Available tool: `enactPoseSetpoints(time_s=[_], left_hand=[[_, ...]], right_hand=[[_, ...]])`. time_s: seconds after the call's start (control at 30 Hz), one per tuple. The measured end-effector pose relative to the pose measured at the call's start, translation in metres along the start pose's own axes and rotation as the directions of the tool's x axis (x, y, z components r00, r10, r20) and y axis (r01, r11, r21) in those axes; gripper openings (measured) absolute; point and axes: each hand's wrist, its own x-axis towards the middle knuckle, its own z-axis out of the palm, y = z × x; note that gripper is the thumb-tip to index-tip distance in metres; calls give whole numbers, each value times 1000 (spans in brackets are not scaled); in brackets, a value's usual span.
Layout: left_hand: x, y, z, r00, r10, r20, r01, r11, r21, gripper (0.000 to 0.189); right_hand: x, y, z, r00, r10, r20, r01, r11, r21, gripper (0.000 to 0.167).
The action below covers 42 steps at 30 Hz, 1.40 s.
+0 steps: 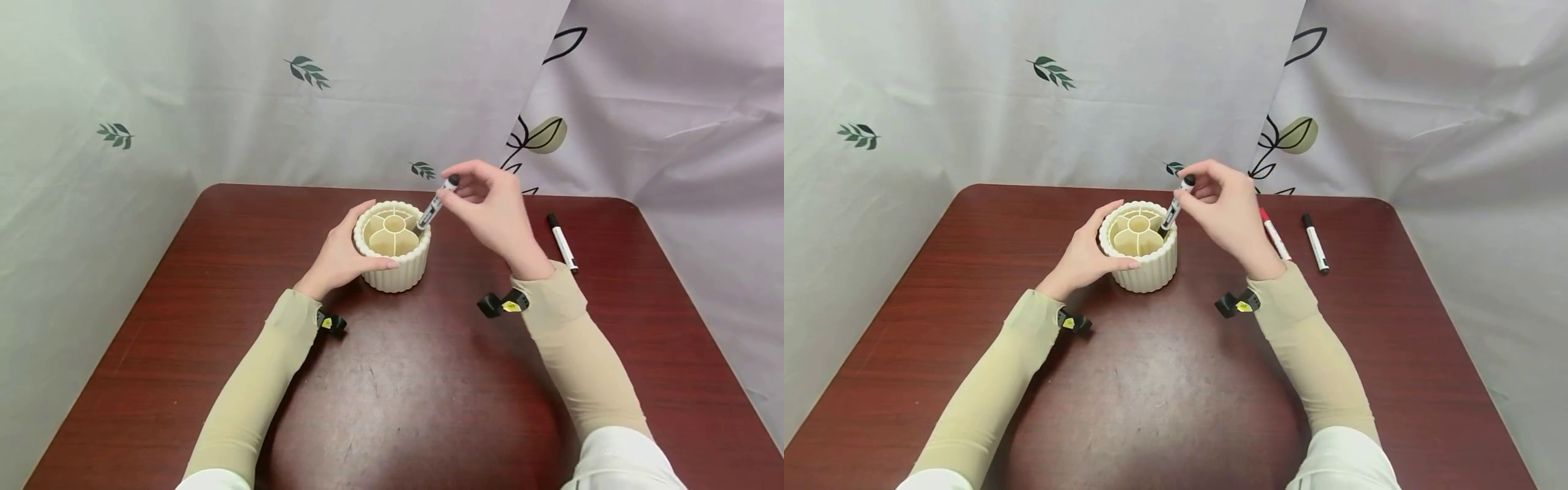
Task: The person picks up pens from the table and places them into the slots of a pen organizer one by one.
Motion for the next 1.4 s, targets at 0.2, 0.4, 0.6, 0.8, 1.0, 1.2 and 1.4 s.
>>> enactPoseSetpoints(time_s=[0.2,0.4,0.6,0.8,1.0,1.2,1.4], left_hand=[[1,-3,1,1000,1,9,-1,1000,18,110],[2,-4,3,1000,15,3,-15,1000,19,110],[2,-4,3,1000,17,5,-17,1000,10,109],[2,-5,2,1000,25,-4,-25,999,24,110],[-4,-6,-2,1000,15,-11,-14,994,107,110],[-17,0,-12,1000,6,4,-7,965,262,103],[-27,6,-18,1000,15,-2,-14,951,308,102]], right_hand=[[3,15,19,993,19,117,-7,994,-107,23],[3,27,30,986,35,164,-11,989,-144,22],[0,37,35,984,61,168,-31,984,-174,24],[-4,42,33,989,87,120,-70,988,-137,29],[-12,42,18,992,96,87,-87,991,-101,32],[-26,50,-7,994,97,58,-86,983,-160,34],[-44,62,-33,988,154,31,-143,963,-229,34]])
